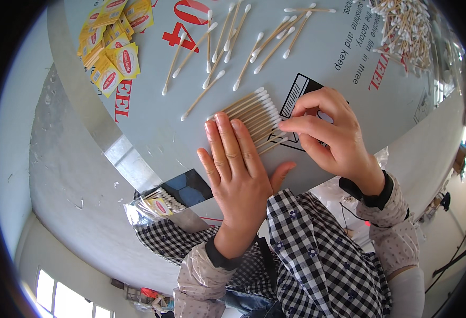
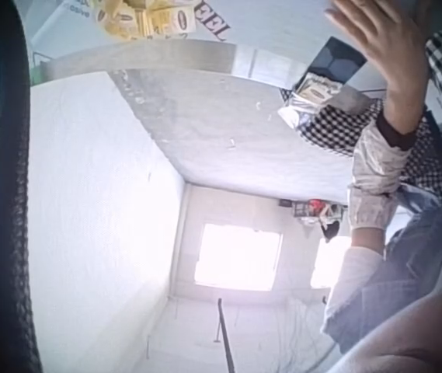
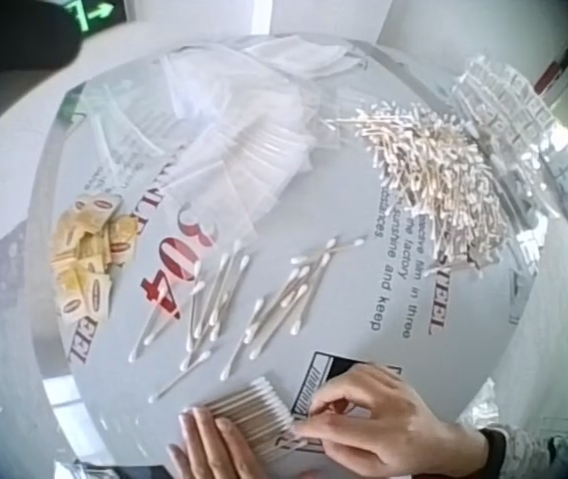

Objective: Organizing and inserting cotton swabs into small packaging sleeves on a flat surface.

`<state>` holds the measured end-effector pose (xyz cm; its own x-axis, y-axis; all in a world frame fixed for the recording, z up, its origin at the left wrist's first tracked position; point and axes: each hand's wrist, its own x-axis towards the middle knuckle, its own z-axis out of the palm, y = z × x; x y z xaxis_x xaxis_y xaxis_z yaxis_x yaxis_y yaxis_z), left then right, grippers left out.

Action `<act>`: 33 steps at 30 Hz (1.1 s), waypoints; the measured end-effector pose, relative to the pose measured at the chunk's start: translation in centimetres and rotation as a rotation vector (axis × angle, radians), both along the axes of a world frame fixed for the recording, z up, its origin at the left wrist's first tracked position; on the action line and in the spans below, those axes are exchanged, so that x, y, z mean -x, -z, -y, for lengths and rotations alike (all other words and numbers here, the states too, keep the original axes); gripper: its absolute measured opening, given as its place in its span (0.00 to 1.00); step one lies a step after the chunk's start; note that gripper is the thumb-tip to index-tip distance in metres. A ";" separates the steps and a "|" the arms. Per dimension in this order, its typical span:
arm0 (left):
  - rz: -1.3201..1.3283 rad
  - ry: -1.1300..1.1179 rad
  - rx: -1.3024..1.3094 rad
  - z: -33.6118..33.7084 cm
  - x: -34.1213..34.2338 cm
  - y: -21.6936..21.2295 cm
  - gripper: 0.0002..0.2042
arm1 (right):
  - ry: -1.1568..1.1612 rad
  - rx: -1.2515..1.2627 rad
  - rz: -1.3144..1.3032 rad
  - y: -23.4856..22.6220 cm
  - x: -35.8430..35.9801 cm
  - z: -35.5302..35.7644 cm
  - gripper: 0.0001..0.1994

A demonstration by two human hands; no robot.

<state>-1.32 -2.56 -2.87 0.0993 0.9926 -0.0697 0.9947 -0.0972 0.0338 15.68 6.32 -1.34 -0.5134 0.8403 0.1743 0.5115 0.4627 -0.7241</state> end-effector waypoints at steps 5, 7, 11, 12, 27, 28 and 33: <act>0.142 -0.059 -0.022 -0.1 -0.2 -0.1 0.50 | -0.040 0.007 0.041 -0.2 -0.1 0.0 0.13; 0.145 -0.060 -0.038 0.1 -0.2 0.2 0.50 | 0.009 0.021 -0.013 -0.1 0.0 0.0 0.12; 0.147 -0.068 -0.011 -0.1 -0.3 -0.2 0.49 | 0.047 0.025 -0.018 0.1 0.2 -0.1 0.12; 0.146 -0.068 -0.012 0.0 -0.3 -0.1 0.49 | 0.035 0.016 0.002 0.1 0.2 -0.2 0.12; 0.056 -0.006 -0.050 0.3 0.2 0.5 0.56 | 0.032 0.002 0.030 0.1 0.7 -0.6 0.13; 0.048 -0.009 -0.021 0.1 0.1 0.0 0.56 | 0.029 -0.004 0.045 -0.2 0.7 -0.6 0.13; 0.168 -0.077 -0.066 0.1 -0.4 0.2 0.49 | 0.013 -0.020 0.067 -0.4 0.7 -0.8 0.13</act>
<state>-0.97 -2.67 -3.06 0.0275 0.9996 0.0067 0.9801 -0.0283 0.1964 15.02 7.10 -0.93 -0.5132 0.8438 0.1567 0.5644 0.4694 -0.6791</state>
